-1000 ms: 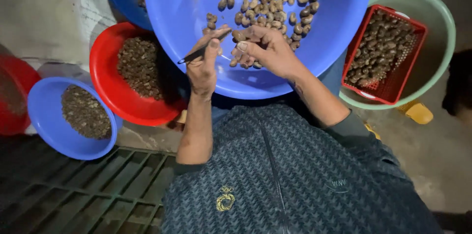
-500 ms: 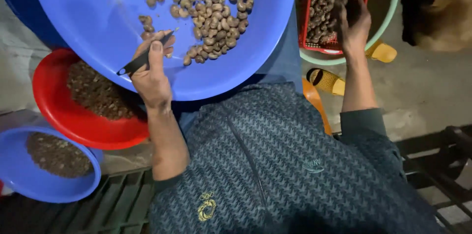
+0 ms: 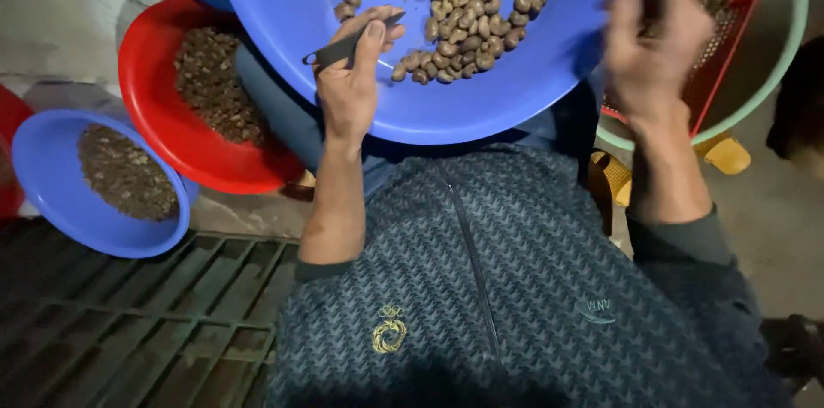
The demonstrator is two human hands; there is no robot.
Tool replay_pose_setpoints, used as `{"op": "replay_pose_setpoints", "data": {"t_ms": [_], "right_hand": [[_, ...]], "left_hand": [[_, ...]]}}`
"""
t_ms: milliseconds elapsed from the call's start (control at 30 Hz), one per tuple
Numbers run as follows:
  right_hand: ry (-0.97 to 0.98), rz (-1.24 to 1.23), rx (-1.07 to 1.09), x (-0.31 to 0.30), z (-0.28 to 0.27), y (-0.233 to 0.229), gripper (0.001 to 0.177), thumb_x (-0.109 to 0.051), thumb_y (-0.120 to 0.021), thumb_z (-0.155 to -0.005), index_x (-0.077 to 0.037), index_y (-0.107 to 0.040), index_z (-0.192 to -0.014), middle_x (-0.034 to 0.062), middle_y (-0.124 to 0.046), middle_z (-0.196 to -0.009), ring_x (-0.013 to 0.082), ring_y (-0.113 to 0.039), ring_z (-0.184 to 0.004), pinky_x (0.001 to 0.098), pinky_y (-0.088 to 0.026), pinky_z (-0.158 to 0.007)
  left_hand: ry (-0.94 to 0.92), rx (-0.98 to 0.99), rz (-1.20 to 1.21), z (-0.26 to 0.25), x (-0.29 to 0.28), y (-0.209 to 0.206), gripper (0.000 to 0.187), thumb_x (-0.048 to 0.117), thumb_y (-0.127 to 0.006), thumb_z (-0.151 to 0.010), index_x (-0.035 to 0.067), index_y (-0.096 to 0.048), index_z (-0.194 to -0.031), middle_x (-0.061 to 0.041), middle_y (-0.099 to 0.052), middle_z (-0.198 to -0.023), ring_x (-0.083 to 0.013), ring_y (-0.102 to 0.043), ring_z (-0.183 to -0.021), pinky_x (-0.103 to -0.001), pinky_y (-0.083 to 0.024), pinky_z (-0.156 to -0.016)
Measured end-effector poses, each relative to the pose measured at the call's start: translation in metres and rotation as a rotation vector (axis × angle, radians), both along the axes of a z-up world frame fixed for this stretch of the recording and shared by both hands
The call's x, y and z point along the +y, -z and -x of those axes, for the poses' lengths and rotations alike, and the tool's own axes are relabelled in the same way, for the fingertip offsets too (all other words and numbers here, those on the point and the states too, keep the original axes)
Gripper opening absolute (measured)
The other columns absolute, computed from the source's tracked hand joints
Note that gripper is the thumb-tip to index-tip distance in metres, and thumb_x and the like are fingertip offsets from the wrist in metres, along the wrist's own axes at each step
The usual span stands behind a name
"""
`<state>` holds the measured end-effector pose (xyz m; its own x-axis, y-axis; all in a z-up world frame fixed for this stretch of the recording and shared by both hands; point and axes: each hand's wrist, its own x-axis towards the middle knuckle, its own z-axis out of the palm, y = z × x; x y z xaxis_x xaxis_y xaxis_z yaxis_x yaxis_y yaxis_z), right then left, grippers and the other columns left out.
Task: Manually peeling nuts using a small metal tool and sorting them into different colored plastic basins.
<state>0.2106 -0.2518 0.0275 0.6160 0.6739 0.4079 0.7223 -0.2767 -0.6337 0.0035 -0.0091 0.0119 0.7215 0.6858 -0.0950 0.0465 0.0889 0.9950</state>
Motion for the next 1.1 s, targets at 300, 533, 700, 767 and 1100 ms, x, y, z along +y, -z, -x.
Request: {"op": "replay_pose_setpoints", "data": {"t_ms": [300,533,700,767,1100], "right_hand": [[-0.761,0.657,-0.198,0.142,0.076,0.068,0.044,-0.018,-0.062,-0.091,-0.011,-0.06,-0.134,0.0146,-0.063,-0.116,0.0342,-0.068,-0.08,0.0459,-0.055,-0.062],[-0.858,0.763,-0.368,0.158,0.098,0.158,0.011,-0.014,-0.063,-0.087,-0.015,-0.073,-0.085,0.0113,-0.074,-0.098,0.0309,-0.07,-0.061,0.0443,-0.054,-0.051],[-0.641,0.569,0.088,0.158,0.071,0.116,0.032,-0.018,-0.075,-0.085,-0.006,-0.061,-0.11,0.011,-0.07,-0.106,0.0385,-0.067,-0.08,0.0458,-0.054,-0.071],[-0.587,0.405,0.425,0.163,0.062,0.059,0.027,-0.008,-0.074,-0.09,-0.002,-0.056,-0.11,0.0128,-0.069,-0.105,0.0272,-0.068,-0.074,0.0367,-0.055,-0.064],[-0.45,-0.091,1.01,0.148,0.059,0.017,0.033,0.0,-0.071,-0.101,0.006,-0.053,-0.128,0.0143,-0.069,-0.106,0.0192,-0.071,-0.08,0.0275,-0.062,-0.072]], "left_hand": [[-0.082,-0.039,-0.053,0.006,0.001,-0.002,0.027,0.022,-0.059,-0.109,0.004,-0.067,-0.128,-0.005,-0.075,-0.118,-0.0171,-0.076,-0.102,-0.028,-0.062,-0.087],[-0.064,-0.057,-0.106,0.006,0.005,0.001,0.031,0.025,-0.059,-0.109,0.002,-0.064,-0.129,-0.009,-0.077,-0.113,-0.0207,-0.078,-0.102,-0.029,-0.063,-0.085],[-0.075,-0.04,-0.12,0.005,0.005,-0.005,0.027,0.019,-0.057,-0.109,0.003,-0.064,-0.13,-0.009,-0.076,-0.118,-0.0194,-0.078,-0.099,-0.029,-0.064,-0.088],[-0.096,-0.033,-0.132,0.007,0.006,-0.004,0.028,0.018,-0.058,-0.109,0.002,-0.063,-0.132,-0.01,-0.077,-0.113,-0.018,-0.077,-0.097,-0.027,-0.064,-0.085],[-0.029,-0.068,-0.234,0.01,0.009,0.001,0.026,0.016,-0.058,-0.11,0.004,-0.066,-0.131,-0.007,-0.066,-0.139,-0.0208,-0.063,-0.132,-0.037,-0.045,-0.123]]}}
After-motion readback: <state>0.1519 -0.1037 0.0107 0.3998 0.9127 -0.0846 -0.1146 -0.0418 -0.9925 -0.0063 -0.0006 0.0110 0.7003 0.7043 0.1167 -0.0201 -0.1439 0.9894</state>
